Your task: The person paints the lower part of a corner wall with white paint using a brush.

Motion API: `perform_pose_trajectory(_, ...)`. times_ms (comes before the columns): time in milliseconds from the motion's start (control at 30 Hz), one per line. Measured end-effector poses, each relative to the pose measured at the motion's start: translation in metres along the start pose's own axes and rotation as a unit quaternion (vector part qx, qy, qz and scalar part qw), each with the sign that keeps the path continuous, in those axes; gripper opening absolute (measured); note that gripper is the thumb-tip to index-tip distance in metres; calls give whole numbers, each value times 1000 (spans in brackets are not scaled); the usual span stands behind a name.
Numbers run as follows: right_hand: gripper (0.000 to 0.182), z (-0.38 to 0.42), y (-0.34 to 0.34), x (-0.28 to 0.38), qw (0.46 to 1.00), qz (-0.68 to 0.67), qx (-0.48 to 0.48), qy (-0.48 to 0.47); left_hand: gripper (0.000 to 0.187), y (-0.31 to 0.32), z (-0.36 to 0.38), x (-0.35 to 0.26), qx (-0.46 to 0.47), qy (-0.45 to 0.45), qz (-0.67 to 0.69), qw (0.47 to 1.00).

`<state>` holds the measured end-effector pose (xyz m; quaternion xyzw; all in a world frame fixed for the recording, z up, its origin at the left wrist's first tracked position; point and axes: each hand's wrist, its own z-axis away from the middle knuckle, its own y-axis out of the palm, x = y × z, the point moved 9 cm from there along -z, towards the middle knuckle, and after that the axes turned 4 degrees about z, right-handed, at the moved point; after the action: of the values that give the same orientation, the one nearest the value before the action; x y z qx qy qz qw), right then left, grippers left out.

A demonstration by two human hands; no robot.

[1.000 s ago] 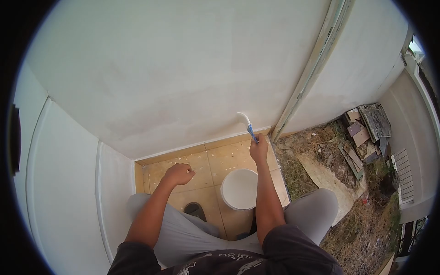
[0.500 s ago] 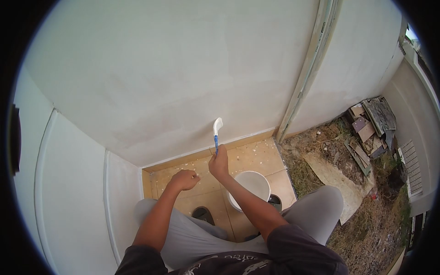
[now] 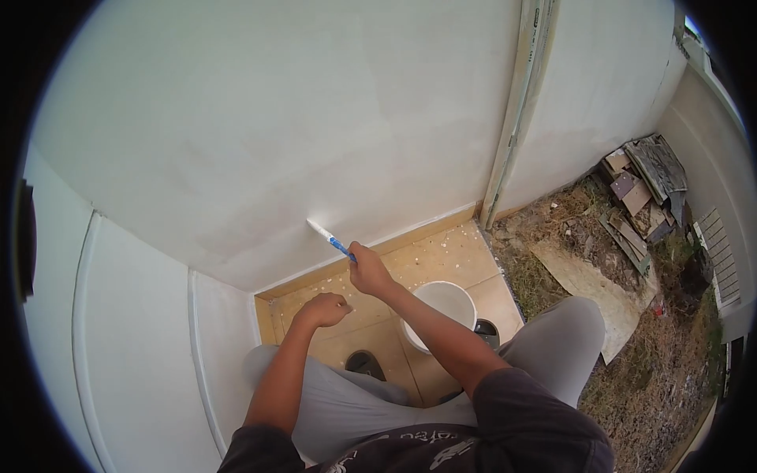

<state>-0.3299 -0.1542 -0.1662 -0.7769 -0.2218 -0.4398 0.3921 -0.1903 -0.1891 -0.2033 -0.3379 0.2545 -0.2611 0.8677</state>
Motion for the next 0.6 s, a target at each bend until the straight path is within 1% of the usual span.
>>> perform_pose_trajectory(100,11,-9,-51,-34,996,-7,-66,66,44,3,-1,8,-6,9,1,1000)
perform_pose_trajectory(133,11,-7,-68,-41,993,-1,-92,75,44,3,0,9,-9,12,5,1000)
perform_pose_trajectory(167,9,-3,-84,-53,988,13,-113,108,43,3,-1,11,-9,7,4,1000)
perform_pose_trajectory(233,8,7,-116,-74,975,33,-173,136,41,-3,1,8,-11,0,7,1000)
perform_pose_trajectory(267,8,14,-131,-86,966,22,-190,176,41,-4,3,4,-13,5,10,1000)
perform_pose_trajectory(300,9,14,-145,-109,960,65,-223,155,41,-7,5,-2,-16,10,15,1000)
perform_pose_trajectory(333,10,16,-164,-112,948,100,-256,158,41,-9,7,-7,-20,16,20,999)
perform_pose_trajectory(400,9,23,-194,-123,925,117,-294,212,40,-9,9,-10,-19,23,14,999)
perform_pose_trajectory(500,9,27,-205,-120,901,120,-349,226,40,-13,12,-12,-25,21,1,999)
perform_pose_trajectory(600,12,25,-171,-105,898,137,-369,197,41,-17,15,-13,-36,28,22,999)
